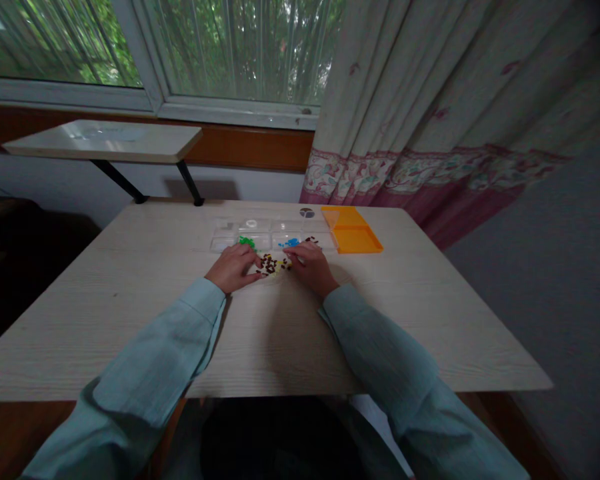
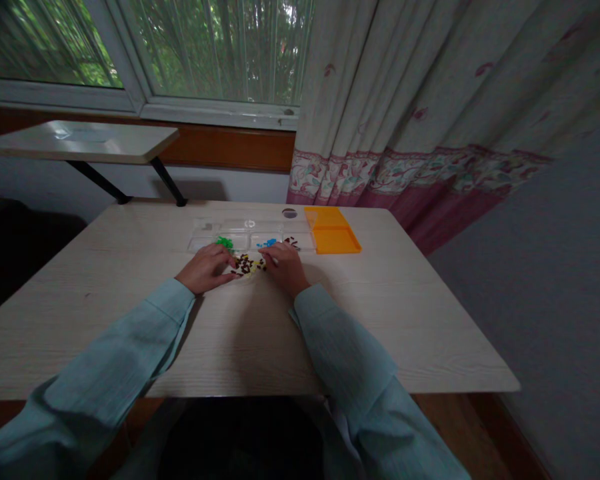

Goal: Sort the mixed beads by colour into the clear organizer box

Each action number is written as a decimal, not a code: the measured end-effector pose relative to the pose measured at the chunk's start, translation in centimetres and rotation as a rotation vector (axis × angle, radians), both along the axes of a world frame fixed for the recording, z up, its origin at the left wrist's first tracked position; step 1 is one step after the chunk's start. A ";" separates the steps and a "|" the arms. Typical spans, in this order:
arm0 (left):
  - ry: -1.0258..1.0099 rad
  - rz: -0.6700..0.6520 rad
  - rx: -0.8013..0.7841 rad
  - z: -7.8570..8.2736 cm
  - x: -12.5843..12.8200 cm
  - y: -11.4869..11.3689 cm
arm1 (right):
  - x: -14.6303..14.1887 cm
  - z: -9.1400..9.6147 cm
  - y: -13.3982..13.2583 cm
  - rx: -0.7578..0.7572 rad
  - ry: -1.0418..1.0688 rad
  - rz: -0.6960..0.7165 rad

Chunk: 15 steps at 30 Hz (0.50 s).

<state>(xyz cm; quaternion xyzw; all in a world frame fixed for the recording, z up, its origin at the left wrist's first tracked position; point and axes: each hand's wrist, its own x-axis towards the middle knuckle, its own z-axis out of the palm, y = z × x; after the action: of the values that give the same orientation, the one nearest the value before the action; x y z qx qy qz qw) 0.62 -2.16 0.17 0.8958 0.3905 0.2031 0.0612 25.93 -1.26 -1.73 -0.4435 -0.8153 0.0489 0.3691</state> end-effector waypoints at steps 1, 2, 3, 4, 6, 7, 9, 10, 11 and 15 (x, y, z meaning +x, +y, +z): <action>0.004 0.005 0.003 0.0 0.0 0.0 | 0.0 0.0 0.0 0.000 0.001 -0.001; 0.007 0.010 0.007 -0.1 0.0 0.0 | 0.0 0.1 -0.1 -0.002 0.000 -0.002; 0.009 0.015 0.012 -0.1 0.1 0.0 | -0.1 0.1 -0.1 -0.005 -0.001 -0.002; 0.010 0.020 0.016 -0.2 0.2 0.0 | -0.1 0.2 -0.2 -0.007 -0.002 -0.002; 0.006 0.024 0.022 -0.3 0.3 -0.1 | -0.1 0.3 -0.2 -0.006 -0.005 0.003; 0.004 0.025 0.024 -0.4 0.4 0.0 | -0.1 0.3 -0.2 -0.004 -0.004 0.006; -0.004 0.025 0.022 -0.5 0.6 0.0 | -0.1 0.3 -0.2 -0.002 -0.003 0.012; -0.007 0.025 0.020 -0.6 0.7 0.0 | -0.1 0.2 -0.2 -0.001 -0.003 0.014; -0.011 0.024 0.017 -0.6 0.9 0.0 | -0.1 0.2 -0.2 0.000 -0.003 0.017; -0.051 0.027 0.003 -0.4 1.3 -0.2 | -0.2 0.0 -0.2 0.009 0.003 0.031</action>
<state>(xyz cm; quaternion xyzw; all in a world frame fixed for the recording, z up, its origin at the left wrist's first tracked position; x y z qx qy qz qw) 1.95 -2.36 -0.19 0.8851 0.4006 0.2273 0.0668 25.71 -1.46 -1.70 -0.4289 -0.8218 0.0514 0.3714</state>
